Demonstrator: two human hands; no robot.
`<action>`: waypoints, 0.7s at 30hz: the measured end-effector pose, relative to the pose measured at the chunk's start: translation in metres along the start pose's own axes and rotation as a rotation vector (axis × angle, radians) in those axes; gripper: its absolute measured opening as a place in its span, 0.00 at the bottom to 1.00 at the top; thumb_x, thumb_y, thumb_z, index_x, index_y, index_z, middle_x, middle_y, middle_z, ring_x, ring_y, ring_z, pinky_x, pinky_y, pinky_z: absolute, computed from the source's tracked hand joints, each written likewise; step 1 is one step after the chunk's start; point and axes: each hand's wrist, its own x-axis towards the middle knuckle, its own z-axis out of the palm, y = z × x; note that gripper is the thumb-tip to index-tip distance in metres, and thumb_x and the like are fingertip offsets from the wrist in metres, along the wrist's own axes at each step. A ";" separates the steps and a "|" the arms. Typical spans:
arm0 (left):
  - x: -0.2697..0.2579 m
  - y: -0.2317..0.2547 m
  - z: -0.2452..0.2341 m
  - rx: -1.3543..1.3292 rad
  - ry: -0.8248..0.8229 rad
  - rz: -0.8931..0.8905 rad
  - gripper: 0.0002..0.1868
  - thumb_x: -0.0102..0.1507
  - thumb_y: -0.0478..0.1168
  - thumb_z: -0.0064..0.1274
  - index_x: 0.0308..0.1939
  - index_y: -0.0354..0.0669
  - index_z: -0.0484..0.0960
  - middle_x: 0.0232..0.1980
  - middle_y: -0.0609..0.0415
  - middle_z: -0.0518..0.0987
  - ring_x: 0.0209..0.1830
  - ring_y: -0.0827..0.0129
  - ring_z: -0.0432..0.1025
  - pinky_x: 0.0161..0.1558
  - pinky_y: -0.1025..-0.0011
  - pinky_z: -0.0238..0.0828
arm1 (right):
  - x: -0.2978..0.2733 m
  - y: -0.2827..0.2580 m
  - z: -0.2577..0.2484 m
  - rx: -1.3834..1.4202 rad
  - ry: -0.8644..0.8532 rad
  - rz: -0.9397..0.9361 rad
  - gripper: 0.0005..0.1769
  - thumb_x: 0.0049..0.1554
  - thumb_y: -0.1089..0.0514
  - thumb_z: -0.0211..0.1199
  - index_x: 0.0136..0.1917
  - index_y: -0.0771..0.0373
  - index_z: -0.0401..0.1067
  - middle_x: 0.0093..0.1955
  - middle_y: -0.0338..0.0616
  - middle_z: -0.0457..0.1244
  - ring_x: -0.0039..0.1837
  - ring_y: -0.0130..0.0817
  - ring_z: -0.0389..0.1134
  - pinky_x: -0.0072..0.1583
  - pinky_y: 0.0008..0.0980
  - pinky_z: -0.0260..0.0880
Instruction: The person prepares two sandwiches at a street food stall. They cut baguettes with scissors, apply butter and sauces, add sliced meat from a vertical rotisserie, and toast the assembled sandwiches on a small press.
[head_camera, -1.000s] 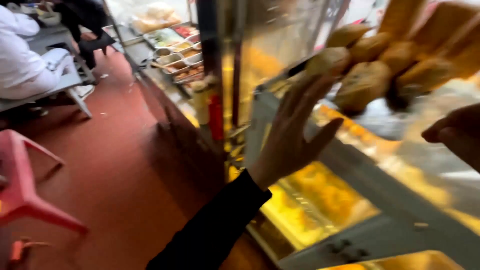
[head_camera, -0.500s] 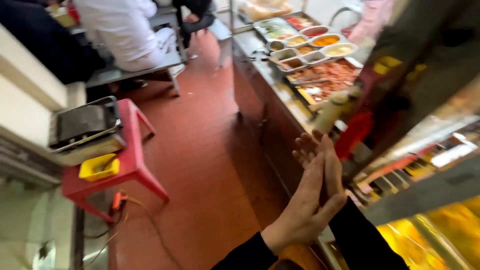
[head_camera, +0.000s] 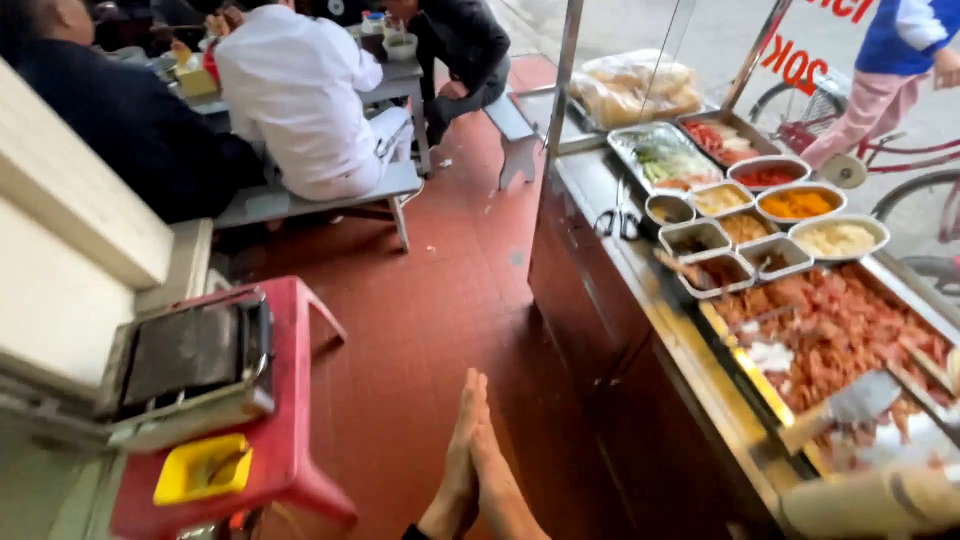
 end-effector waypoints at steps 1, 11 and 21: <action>0.018 -0.008 -0.012 -0.022 0.020 -0.041 0.37 0.79 0.53 0.29 0.91 0.48 0.44 0.97 0.56 0.37 0.96 0.70 0.30 0.91 0.61 0.25 | 0.035 -0.013 -0.005 -0.202 -0.006 -0.040 0.41 0.73 0.42 0.32 0.94 0.52 0.32 0.99 0.32 0.27 0.97 0.25 0.23 0.91 0.40 0.22; 0.284 -0.057 -0.165 -0.439 -0.036 -0.510 0.25 0.70 0.33 0.64 0.71 0.28 0.92 0.24 0.47 0.82 0.19 0.72 0.71 0.25 0.75 0.61 | 0.355 -0.104 -0.115 -0.812 0.393 -0.383 0.34 0.68 0.49 0.59 0.84 0.61 0.67 0.85 0.48 0.65 0.84 0.39 0.66 0.82 0.40 0.62; 0.757 -0.124 -0.244 0.133 -0.220 -0.314 0.22 0.73 0.47 0.57 0.65 0.37 0.89 0.55 0.49 0.94 0.51 0.67 0.88 0.57 0.69 0.87 | 0.501 -0.153 -0.206 -0.343 0.900 -0.243 0.23 0.70 0.59 0.58 0.75 0.68 0.76 0.70 0.56 0.75 0.62 0.46 0.81 0.65 0.42 0.81</action>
